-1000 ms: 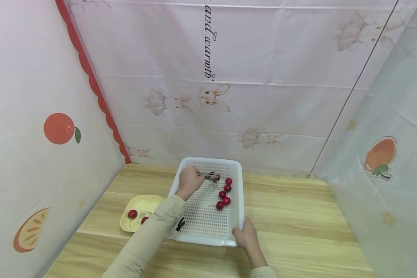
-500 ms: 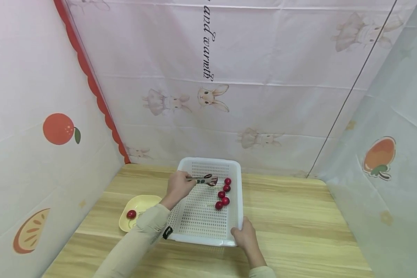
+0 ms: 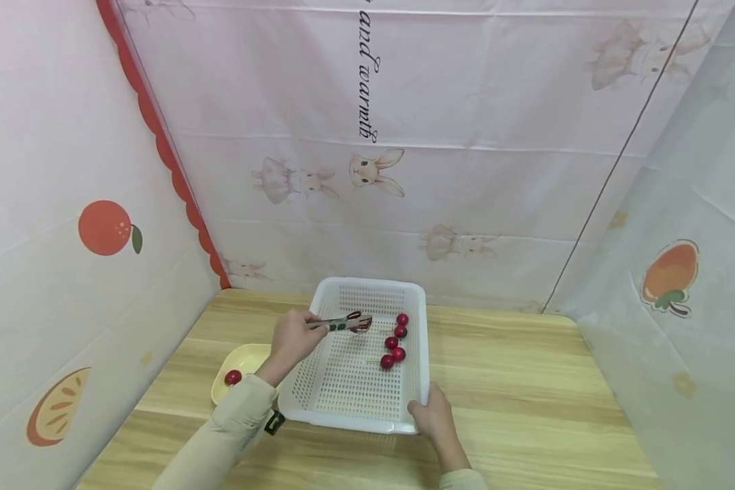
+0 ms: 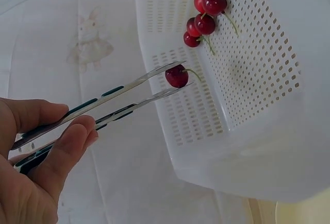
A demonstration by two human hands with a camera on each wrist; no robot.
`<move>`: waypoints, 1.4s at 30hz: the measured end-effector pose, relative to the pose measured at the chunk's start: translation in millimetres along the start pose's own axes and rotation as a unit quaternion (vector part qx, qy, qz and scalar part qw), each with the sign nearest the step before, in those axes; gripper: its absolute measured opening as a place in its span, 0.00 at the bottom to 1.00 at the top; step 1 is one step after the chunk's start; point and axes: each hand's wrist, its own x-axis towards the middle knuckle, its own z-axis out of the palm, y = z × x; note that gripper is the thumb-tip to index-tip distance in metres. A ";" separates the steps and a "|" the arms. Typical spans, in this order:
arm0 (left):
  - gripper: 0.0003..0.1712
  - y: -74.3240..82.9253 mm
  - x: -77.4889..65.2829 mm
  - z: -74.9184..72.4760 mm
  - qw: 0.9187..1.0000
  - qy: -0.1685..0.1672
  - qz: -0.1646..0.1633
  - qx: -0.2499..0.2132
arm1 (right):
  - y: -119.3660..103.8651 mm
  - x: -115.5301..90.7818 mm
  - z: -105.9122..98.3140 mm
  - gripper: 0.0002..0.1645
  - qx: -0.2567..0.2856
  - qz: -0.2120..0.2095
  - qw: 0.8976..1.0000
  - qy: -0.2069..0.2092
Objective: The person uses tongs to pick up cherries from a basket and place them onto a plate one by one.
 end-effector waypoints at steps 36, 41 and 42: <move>0.07 -44.9 -50.9 -58.4 0.998 0.039 0.023 -0.052 | -3.4 0.4 -1.6 0.33 -0.008 0.013 1.000 -0.005; 0.08 -54.6 -60.5 -65.0 0.996 0.057 0.034 -0.055 | -3.8 0.8 -0.4 0.34 -0.009 0.006 1.000 -0.006; 0.09 -56.3 -62.0 -66.7 0.996 0.064 0.038 -0.054 | -3.9 0.9 -0.2 0.34 -0.008 0.004 1.000 -0.006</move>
